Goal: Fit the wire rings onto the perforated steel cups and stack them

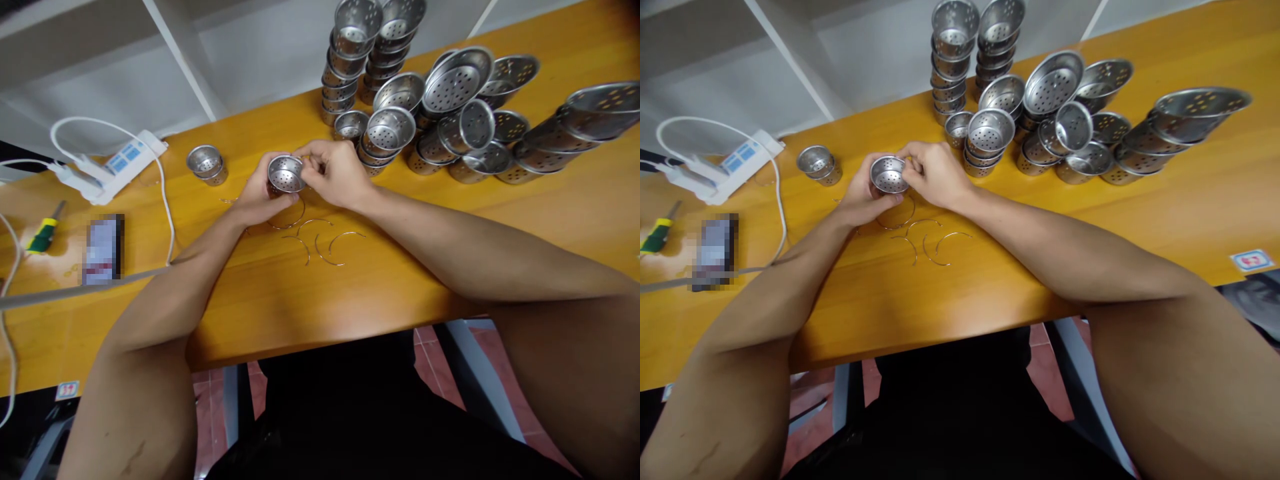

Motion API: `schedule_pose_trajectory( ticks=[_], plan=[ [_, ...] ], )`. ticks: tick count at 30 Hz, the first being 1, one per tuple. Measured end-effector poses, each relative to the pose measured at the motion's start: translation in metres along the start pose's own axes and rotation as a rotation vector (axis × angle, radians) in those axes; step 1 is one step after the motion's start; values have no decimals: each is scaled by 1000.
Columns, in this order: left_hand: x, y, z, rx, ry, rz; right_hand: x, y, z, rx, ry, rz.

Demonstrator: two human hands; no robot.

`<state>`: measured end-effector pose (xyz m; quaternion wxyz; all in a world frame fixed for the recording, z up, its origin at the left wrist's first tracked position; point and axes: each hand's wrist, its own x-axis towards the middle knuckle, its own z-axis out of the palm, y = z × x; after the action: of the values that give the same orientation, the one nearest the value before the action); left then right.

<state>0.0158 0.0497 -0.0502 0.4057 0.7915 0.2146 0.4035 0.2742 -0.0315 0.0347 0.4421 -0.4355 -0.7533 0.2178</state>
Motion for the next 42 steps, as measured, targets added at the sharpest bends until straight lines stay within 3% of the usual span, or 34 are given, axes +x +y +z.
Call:
schedule_pose_trajectory(
  ticks=[7,15,25,34,42],
  plan=[
    [4,8,-1,31,-38,31,1,-1,2,-1,34,1],
    [5,42,8,140,102,-111,0,-15,7,114,14,58],
    [5,43,6,140,118,-148,5,-15,12,245,22,94],
    [6,36,5,-104,77,-248,13,-21,-31,444,-270,78],
    [8,35,9,-148,-37,-158,10,-10,-23,622,-445,113]
  ],
)
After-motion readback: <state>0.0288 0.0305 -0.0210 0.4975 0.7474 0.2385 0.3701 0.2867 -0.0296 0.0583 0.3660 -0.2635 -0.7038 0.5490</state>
